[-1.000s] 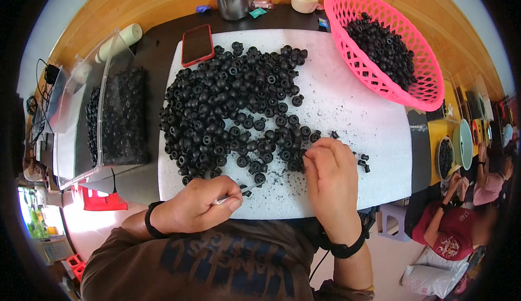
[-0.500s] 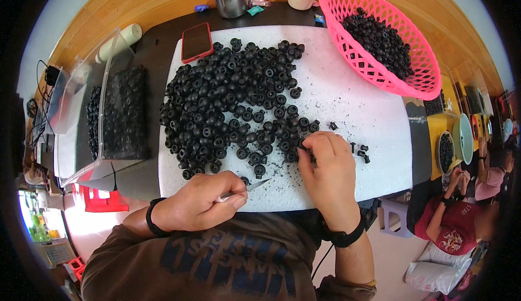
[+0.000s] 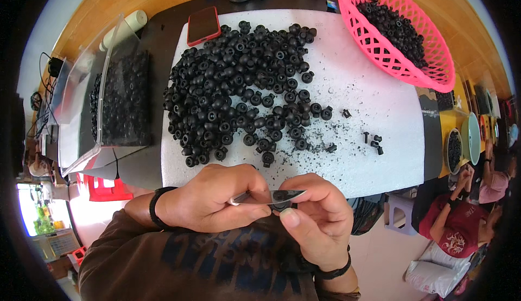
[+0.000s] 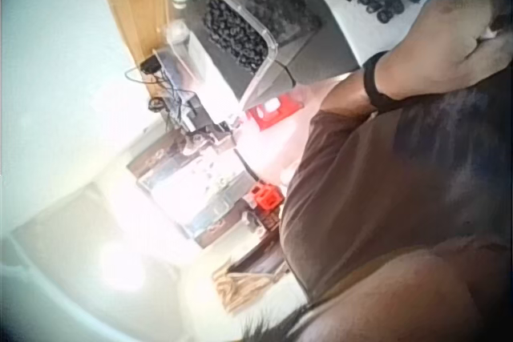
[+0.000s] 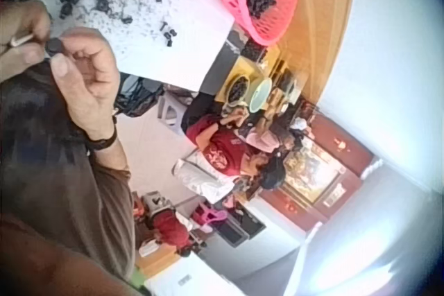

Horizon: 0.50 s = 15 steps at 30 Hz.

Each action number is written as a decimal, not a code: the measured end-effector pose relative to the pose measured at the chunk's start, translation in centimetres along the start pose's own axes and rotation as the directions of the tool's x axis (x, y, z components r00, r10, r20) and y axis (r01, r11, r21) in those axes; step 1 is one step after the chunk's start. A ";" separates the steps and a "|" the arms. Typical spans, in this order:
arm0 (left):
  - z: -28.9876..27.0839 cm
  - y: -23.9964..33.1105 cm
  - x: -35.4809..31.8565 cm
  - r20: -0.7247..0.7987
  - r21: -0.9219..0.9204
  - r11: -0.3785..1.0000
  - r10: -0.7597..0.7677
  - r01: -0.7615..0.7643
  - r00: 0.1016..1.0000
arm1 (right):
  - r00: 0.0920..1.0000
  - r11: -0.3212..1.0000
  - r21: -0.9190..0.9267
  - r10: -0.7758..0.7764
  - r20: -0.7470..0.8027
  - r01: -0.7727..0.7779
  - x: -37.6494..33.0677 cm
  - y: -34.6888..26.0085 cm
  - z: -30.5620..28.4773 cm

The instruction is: The recorder is using a small knife to separate or clean black rubber or plastic components from a pile on a table.

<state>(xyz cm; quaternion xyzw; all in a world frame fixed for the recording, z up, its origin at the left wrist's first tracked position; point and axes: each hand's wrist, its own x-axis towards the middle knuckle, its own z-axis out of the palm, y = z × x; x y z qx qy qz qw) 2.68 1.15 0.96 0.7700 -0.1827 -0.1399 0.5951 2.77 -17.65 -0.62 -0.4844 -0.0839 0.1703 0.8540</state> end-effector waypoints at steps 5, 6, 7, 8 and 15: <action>0.1 -0.2 0.0 -0.012 0.027 0.997 0.067 -0.067 0.998 | 0.997 0.999 -0.052 0.000 0.077 0.004 -0.2 0.1 -0.4; 0.1 -0.3 -0.1 0.004 0.055 0.995 0.087 -0.087 0.996 | 0.996 0.995 -0.095 -0.018 0.088 0.026 -0.1 0.1 -0.4; 0.1 -0.4 -0.1 0.021 0.082 0.991 0.107 -0.109 0.994 | 0.994 0.989 -0.137 -0.035 0.099 0.049 0.1 0.2 -0.5; 0.1 -0.4 0.0 -0.007 0.077 0.990 0.115 -0.114 0.993 | 0.992 0.981 -0.178 -0.052 0.113 0.072 0.2 0.2 -0.5; -0.3 -0.1 0.0 -0.050 0.061 0.994 0.099 -0.096 0.994 | 0.993 0.991 -0.075 0.115 -0.010 -0.115 0.0 -0.5 0.9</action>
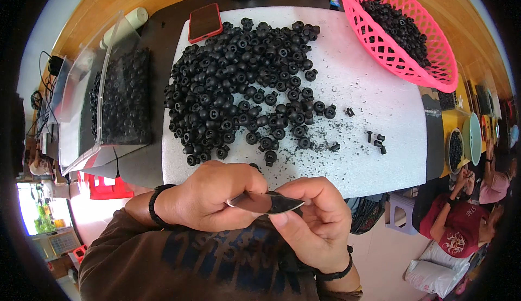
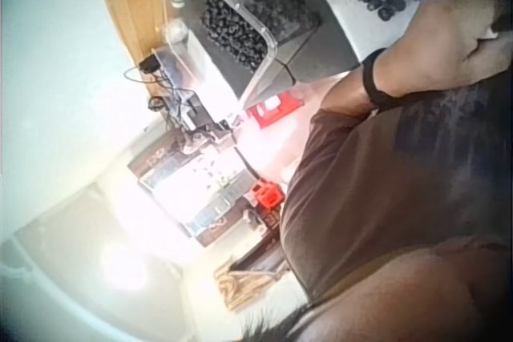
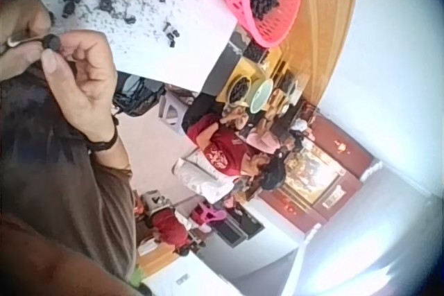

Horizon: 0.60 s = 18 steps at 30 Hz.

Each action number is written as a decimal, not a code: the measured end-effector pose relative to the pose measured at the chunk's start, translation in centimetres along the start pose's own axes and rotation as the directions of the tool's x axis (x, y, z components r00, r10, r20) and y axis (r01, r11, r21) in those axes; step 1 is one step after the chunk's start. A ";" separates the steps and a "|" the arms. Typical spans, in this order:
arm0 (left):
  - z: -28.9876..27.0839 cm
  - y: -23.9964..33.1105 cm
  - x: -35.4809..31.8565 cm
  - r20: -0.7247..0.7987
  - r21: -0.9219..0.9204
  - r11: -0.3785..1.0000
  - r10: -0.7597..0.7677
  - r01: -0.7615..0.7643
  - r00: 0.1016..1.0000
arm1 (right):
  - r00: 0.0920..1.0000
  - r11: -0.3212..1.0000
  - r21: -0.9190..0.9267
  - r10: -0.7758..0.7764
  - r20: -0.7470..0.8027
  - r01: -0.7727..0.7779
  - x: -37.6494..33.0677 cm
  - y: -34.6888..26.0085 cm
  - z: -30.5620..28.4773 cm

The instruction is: The recorder is using a small knife to separate or clean black rubber or plastic components from a pile on a table.

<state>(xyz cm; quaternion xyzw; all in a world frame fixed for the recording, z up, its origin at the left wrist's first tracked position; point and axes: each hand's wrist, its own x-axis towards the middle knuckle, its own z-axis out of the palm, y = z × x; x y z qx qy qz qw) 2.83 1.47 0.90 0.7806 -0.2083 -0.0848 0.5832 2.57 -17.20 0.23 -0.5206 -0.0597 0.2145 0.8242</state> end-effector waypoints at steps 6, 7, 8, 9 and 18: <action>-0.1 -0.3 -0.1 0.014 0.061 0.998 0.028 -0.028 1.000 | 0.993 0.986 -0.137 -0.085 0.079 0.095 0.4 0.3 -0.7; -0.1 -0.4 -0.1 0.004 0.062 0.997 0.039 -0.039 0.999 | 0.995 0.991 -0.108 -0.075 0.067 0.082 0.4 0.4 -0.7; 0.0 -0.3 -0.1 -0.001 0.033 0.999 0.021 -0.021 1.000 | 0.996 0.995 -0.078 -0.064 0.055 0.069 0.5 0.5 -0.7; 0.1 -0.2 -0.2 -0.006 0.004 1.000 0.002 -0.002 1.000 | 0.999 0.999 -0.018 -0.038 0.032 0.039 0.5 0.4 -0.5; 0.3 -0.3 -0.2 -0.110 -0.029 0.999 0.038 -0.042 0.993 | 0.999 0.996 0.090 -0.031 0.043 0.027 0.2 0.3 0.3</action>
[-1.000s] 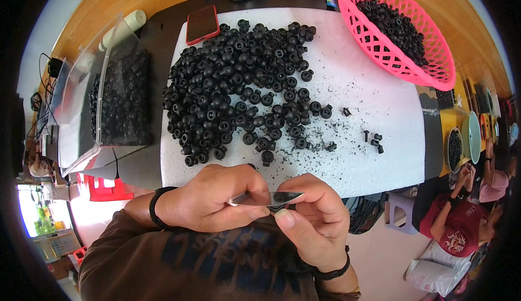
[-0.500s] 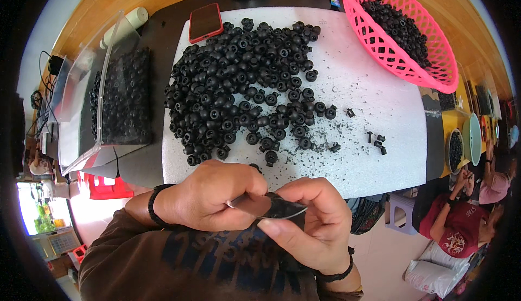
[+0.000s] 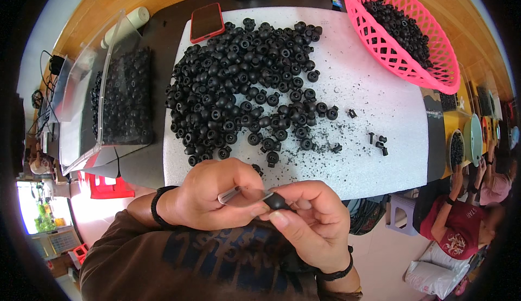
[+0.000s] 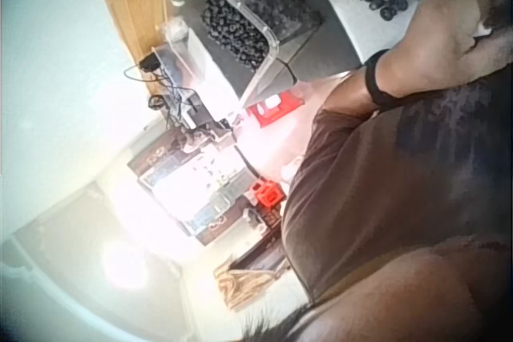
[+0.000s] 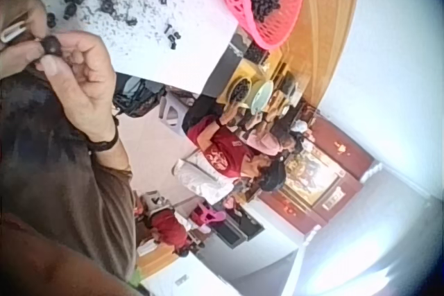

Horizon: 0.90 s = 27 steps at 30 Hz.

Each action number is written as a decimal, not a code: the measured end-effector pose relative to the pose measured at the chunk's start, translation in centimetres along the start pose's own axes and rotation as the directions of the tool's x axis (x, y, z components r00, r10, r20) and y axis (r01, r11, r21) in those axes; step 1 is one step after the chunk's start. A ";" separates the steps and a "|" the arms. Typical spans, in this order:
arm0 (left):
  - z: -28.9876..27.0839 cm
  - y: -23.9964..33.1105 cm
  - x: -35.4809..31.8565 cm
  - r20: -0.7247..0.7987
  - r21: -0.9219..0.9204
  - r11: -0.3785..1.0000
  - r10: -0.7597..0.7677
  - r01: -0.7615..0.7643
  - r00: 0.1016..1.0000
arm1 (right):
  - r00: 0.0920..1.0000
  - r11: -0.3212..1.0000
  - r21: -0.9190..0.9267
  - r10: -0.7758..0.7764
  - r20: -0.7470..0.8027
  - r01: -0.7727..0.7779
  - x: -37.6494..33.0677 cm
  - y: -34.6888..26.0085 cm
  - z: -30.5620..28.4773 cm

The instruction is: The recorder is using a small knife to separate or clean black rubber or plastic components from a pile on a table.

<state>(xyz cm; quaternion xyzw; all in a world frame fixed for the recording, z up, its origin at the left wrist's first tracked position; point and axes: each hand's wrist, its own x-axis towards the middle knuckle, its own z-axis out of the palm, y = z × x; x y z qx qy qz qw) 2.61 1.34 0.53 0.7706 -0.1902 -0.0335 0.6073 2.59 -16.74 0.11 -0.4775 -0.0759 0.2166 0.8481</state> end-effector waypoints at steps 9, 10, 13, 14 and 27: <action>0.2 -0.6 -0.2 0.033 0.024 0.998 0.064 -0.065 0.997 | 0.999 0.998 -0.036 -0.053 0.011 0.053 -0.5 0.5 -1.4; 0.1 -0.6 -0.3 0.050 0.036 0.998 0.047 -0.049 0.998 | 0.999 0.999 -0.022 -0.044 -0.002 0.044 -0.6 0.5 -1.5; 0.5 -0.8 -0.8 0.047 0.182 0.979 0.080 -0.088 0.996 | 0.998 0.998 -0.028 -0.061 -0.026 0.060 -0.5 0.6 -1.4; 0.5 -0.9 -0.9 0.045 0.214 0.969 0.112 -0.119 0.993 | 0.997 0.997 -0.037 -0.073 -0.033 0.072 -0.5 0.7 -1.4; 0.9 -0.6 -0.7 0.106 0.395 0.899 0.161 -0.191 0.981 | 0.985 0.976 -0.205 -0.100 -0.138 0.070 -0.9 0.5 0.1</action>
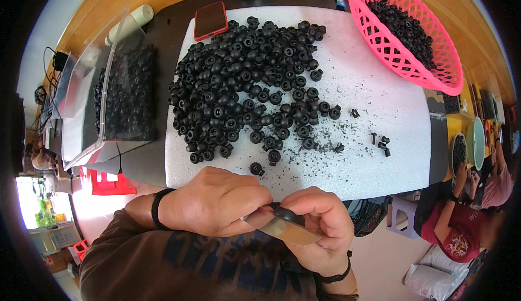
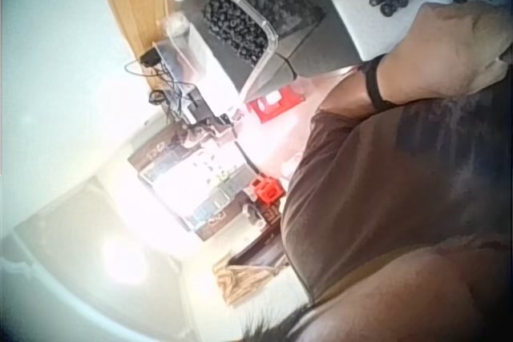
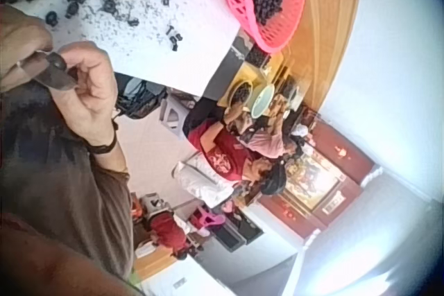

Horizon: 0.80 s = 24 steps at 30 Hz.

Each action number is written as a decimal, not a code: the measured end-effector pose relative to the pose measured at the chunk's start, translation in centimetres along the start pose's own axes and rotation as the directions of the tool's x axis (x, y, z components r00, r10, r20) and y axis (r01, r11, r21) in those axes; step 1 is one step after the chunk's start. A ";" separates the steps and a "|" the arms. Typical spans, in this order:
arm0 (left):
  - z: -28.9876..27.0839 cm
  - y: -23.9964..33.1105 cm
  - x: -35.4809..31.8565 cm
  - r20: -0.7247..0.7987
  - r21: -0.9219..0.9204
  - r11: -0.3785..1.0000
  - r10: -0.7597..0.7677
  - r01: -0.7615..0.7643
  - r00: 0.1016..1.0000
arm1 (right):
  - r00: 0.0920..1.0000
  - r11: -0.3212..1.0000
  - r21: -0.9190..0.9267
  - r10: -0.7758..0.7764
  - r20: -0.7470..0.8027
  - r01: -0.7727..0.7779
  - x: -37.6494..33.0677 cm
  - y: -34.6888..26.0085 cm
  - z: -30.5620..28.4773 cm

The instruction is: The recorder is using a small knife to separate or clean black rubber or plastic components from a pile on a table.

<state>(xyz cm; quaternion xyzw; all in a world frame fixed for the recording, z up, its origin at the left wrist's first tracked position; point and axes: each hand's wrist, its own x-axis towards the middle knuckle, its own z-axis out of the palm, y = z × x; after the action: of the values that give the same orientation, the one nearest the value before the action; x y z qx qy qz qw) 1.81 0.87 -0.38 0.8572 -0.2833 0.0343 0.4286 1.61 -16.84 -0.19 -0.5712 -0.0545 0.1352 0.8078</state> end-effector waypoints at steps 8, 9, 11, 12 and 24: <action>0.1 0.2 0.1 0.020 -0.003 1.000 -0.017 0.017 1.000 | 1.000 1.000 -0.004 -0.003 -0.007 0.003 -0.3 0.0 -0.1; 0.2 0.1 0.0 0.025 -0.004 1.000 -0.020 0.020 0.999 | 1.000 1.000 -0.009 -0.006 -0.011 0.005 -0.3 -0.1 -0.1; 0.2 0.2 0.0 0.035 -0.009 0.999 -0.032 0.032 0.999 | 1.000 1.000 -0.020 -0.010 -0.018 0.010 -0.4 -0.1 0.0; 0.1 0.3 0.1 0.039 -0.014 0.999 -0.040 0.040 0.998 | 0.999 0.999 -0.025 -0.025 -0.023 0.025 -0.4 0.0 0.1; 0.2 0.3 0.6 0.061 -0.166 0.937 -0.301 0.307 0.952 | 0.957 0.960 0.126 -0.265 0.122 0.250 -0.9 0.4 -1.5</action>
<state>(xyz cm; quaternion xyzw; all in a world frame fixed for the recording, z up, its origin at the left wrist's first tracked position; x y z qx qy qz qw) 2.12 0.32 -0.14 0.8506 -0.1569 -0.0717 0.4968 1.06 -18.30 -1.03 -0.5033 -0.1764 0.0706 0.8430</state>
